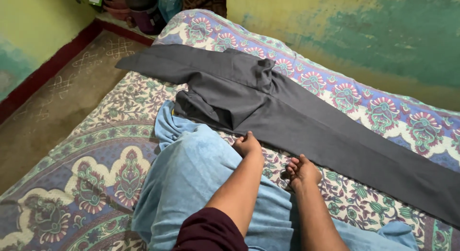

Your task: Folding and smoothing out a pair of grey pants on a bed.

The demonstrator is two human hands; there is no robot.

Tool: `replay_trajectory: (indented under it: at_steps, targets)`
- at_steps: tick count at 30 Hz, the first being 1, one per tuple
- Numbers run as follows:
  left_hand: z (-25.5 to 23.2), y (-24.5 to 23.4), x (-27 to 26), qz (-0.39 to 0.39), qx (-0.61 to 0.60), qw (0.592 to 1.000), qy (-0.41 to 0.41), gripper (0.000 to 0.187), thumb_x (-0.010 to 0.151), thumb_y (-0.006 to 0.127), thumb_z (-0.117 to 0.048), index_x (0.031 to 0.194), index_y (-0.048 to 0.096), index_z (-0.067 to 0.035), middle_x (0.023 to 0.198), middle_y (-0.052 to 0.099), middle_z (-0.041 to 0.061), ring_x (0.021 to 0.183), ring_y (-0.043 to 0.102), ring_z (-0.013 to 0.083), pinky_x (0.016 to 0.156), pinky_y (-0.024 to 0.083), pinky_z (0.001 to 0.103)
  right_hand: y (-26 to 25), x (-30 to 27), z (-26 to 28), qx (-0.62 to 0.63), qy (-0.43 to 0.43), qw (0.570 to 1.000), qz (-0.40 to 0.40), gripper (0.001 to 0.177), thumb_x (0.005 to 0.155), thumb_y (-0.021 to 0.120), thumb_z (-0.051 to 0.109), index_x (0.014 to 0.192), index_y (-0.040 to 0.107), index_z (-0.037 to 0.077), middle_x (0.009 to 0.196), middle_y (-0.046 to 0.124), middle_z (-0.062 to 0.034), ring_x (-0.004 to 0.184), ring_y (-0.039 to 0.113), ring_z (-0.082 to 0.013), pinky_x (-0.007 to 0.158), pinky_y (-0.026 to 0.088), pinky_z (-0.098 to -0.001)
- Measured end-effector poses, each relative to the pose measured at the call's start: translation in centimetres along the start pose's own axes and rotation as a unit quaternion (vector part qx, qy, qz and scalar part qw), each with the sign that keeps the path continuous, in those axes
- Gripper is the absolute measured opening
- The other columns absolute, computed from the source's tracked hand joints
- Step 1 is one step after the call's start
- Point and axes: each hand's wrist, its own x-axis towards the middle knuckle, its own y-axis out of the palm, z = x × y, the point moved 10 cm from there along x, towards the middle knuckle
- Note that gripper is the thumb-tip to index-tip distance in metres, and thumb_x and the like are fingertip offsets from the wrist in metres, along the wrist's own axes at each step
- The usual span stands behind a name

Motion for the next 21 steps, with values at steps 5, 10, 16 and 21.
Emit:
replay_trajectory:
  at_steps: [5,10,16,21]
  targets:
    - [0.6,-0.3,1.2,-0.023,-0.017,1.000,-0.002,0.029,0.087,0.080,-0.030,0.107,0.067,-0.015,0.095,0.077,0.008,0.082,0.076,0.0289,0.064,0.063,0.036,-0.3,0.1,0.2,-0.006,-0.001,1.000,-0.002,0.018,0.101,0.063,0.029,0.107,0.057,0.013,0.080,0.074,-0.0044,0.053,0.068,-0.0165,0.043,0.059,-0.0281]
    - [1.0,-0.4,2.3,-0.044,-0.035,0.998,0.001,0.032,0.088,0.080,-0.031,0.110,0.067,-0.013,0.100,0.076,0.011,0.089,0.076,0.0309,0.071,0.063,0.038,-0.3,-0.1,0.2,-0.010,-0.001,1.000,0.005,0.018,0.102,0.062,0.030,0.107,0.057,0.013,0.080,0.074,-0.0039,0.053,0.068,-0.0162,0.043,0.059,-0.0279]
    - [1.4,0.0,3.5,-0.065,-0.055,0.996,0.000,0.036,0.089,0.081,-0.033,0.114,0.067,-0.012,0.108,0.076,0.014,0.097,0.076,0.0337,0.079,0.065,0.041,-0.4,0.0,0.3,-0.015,-0.005,1.000,0.006,0.018,0.102,0.062,0.030,0.107,0.057,0.014,0.080,0.073,-0.0032,0.054,0.068,-0.0159,0.043,0.060,-0.0277]
    - [-0.1,-0.8,1.4,-0.077,-0.057,0.995,0.007,0.037,0.091,0.081,-0.032,0.116,0.067,-0.009,0.121,0.071,0.016,0.114,0.071,0.0350,0.098,0.059,0.044,-0.9,0.1,0.7,-0.017,-0.017,1.000,-0.008,0.016,0.102,0.062,0.026,0.105,0.059,0.011,0.077,0.074,-0.0040,0.051,0.067,-0.0151,0.042,0.059,-0.0279]
